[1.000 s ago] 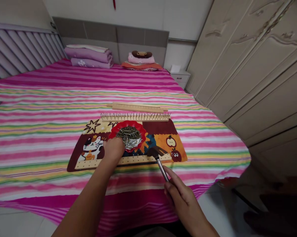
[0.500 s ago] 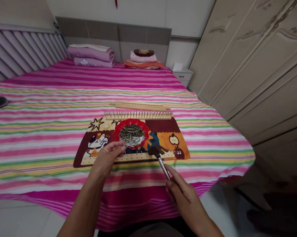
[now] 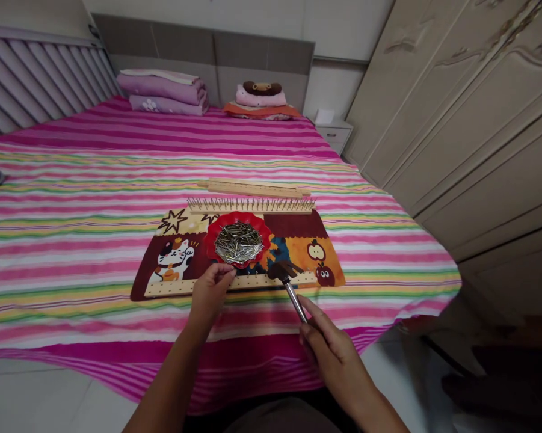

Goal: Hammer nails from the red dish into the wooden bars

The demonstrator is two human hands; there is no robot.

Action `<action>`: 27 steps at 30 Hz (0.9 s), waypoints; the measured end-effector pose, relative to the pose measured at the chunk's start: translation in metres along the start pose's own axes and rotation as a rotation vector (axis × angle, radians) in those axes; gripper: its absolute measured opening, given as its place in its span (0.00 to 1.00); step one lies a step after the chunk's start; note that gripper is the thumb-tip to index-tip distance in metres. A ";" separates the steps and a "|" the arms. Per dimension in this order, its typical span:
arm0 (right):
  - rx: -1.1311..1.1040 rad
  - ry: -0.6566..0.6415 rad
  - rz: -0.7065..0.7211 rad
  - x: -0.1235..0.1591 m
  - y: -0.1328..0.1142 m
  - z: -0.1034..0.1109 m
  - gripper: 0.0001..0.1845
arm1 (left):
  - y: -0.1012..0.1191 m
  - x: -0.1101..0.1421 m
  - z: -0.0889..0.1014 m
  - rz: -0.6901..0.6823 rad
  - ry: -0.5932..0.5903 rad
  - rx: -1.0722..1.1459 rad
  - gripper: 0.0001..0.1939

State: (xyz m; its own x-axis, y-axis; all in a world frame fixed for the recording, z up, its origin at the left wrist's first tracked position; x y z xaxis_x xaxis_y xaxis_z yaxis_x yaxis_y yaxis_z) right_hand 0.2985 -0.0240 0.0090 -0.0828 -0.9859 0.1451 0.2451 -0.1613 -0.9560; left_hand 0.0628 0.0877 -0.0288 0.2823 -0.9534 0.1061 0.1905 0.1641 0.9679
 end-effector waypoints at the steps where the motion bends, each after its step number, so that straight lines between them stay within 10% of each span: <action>1: -0.006 0.003 0.001 0.000 0.000 0.000 0.25 | 0.001 0.000 0.000 -0.012 0.002 -0.030 0.16; 27: 0.161 -0.173 0.229 -0.029 -0.037 -0.048 0.26 | 0.006 0.009 -0.010 -0.243 0.024 -0.429 0.10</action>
Point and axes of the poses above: each hand's wrist, its own x-axis away from the middle knuckle, its own z-axis out of the back of the hand, y = z × x, the point moved 6 cm from there along -x, towards the middle knuckle, and after that the axes turned 3 degrees about y, right-handed, at the moved point
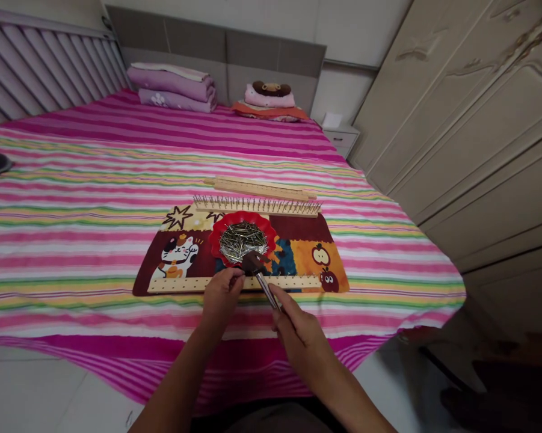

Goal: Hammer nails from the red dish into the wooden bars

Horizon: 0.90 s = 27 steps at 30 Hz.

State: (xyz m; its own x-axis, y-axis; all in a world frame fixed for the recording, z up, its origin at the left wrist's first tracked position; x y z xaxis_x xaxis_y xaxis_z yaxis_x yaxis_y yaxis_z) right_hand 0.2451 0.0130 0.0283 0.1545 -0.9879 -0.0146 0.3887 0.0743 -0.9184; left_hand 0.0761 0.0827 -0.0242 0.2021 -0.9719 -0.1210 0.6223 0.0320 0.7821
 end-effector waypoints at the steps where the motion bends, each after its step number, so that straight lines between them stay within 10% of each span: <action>1: 0.013 -0.001 0.004 -0.001 -0.001 0.000 0.26 | 0.000 0.000 0.000 0.000 -0.001 -0.003 0.10; 17: -0.198 0.176 -0.217 0.033 0.036 0.035 0.26 | 0.033 -0.036 0.029 -0.134 0.058 -0.260 0.12; 27: -0.156 0.178 -0.240 0.039 0.043 0.039 0.27 | 0.039 -0.078 -0.009 -0.014 -0.113 -0.743 0.14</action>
Point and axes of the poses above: each hand's wrist, its own x-axis away from the middle knuckle, its own z-axis out of the back of the hand, y = z × x, the point moved 6 cm from there along -x, towards the middle knuckle, and after that the axes turned 3 degrees about y, right-handed, at the moved point
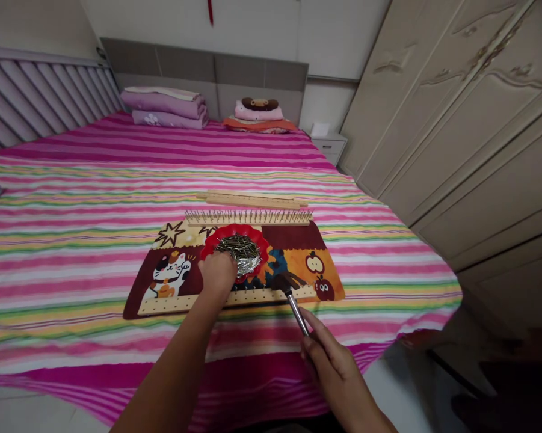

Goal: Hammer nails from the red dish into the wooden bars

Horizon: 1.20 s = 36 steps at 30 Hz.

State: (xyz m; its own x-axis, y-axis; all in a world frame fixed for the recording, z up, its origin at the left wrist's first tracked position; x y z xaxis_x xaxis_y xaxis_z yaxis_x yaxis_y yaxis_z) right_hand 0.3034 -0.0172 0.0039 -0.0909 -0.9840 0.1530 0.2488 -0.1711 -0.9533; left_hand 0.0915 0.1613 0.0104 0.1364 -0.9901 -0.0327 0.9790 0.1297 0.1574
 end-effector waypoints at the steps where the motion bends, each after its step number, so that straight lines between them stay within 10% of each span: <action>1: 0.001 0.004 0.005 0.000 0.000 0.001 0.27 | -0.001 -0.001 -0.001 0.017 -0.015 0.026 0.13; 14: -0.032 -0.022 -0.007 0.004 0.000 -0.008 0.27 | -0.062 0.052 0.005 0.343 0.071 1.367 0.22; 27: 0.003 -0.090 -0.012 0.007 0.000 -0.014 0.27 | -0.063 0.081 -0.020 0.280 0.088 1.094 0.15; 36: -0.024 -0.081 -0.020 0.008 0.001 -0.014 0.27 | -0.066 0.076 -0.020 0.294 0.075 1.300 0.28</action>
Point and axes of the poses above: each hand's wrist, its own x-axis away from the middle knuckle, its own z-axis out of the back of the hand, y = z × x, the point moved 6 cm from there along -x, towards the middle knuckle, and after that the axes turned 3 degrees about y, right-handed, at the moved point
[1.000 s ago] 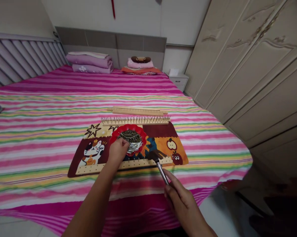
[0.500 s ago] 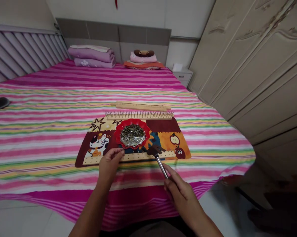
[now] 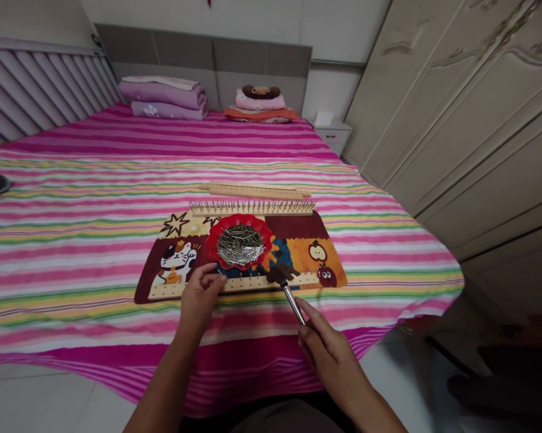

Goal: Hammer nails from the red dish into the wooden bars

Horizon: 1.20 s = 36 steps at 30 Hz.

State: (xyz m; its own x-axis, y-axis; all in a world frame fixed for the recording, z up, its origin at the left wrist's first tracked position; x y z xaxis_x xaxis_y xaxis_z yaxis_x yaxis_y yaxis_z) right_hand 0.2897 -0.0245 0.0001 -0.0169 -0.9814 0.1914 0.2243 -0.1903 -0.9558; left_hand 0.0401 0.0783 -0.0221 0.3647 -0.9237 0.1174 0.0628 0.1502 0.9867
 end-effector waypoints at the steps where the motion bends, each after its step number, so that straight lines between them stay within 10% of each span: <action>1: -0.003 -0.002 0.001 0.000 0.000 -0.001 0.27 | 0.001 0.000 0.002 0.003 -0.004 0.013 0.29; 36: -0.119 -0.042 -0.050 -0.002 0.012 -0.007 0.27 | -0.003 0.008 0.018 0.036 -0.008 -0.174 0.18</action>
State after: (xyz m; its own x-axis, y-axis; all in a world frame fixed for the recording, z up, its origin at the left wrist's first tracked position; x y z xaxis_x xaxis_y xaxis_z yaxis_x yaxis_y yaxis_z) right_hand 0.2860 -0.0253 -0.0136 0.0164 -0.9691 0.2462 0.1071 -0.2431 -0.9641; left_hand 0.0262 0.0637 -0.0222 0.3624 -0.9193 0.1537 0.2096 0.2411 0.9476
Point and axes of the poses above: each hand's wrist, its own x-axis away from the middle knuckle, its own z-axis out of the back of the hand, y = z × x, the point moved 6 cm from there along -x, towards the middle knuckle, and after that the axes turned 3 degrees about y, right-handed, at the moved point
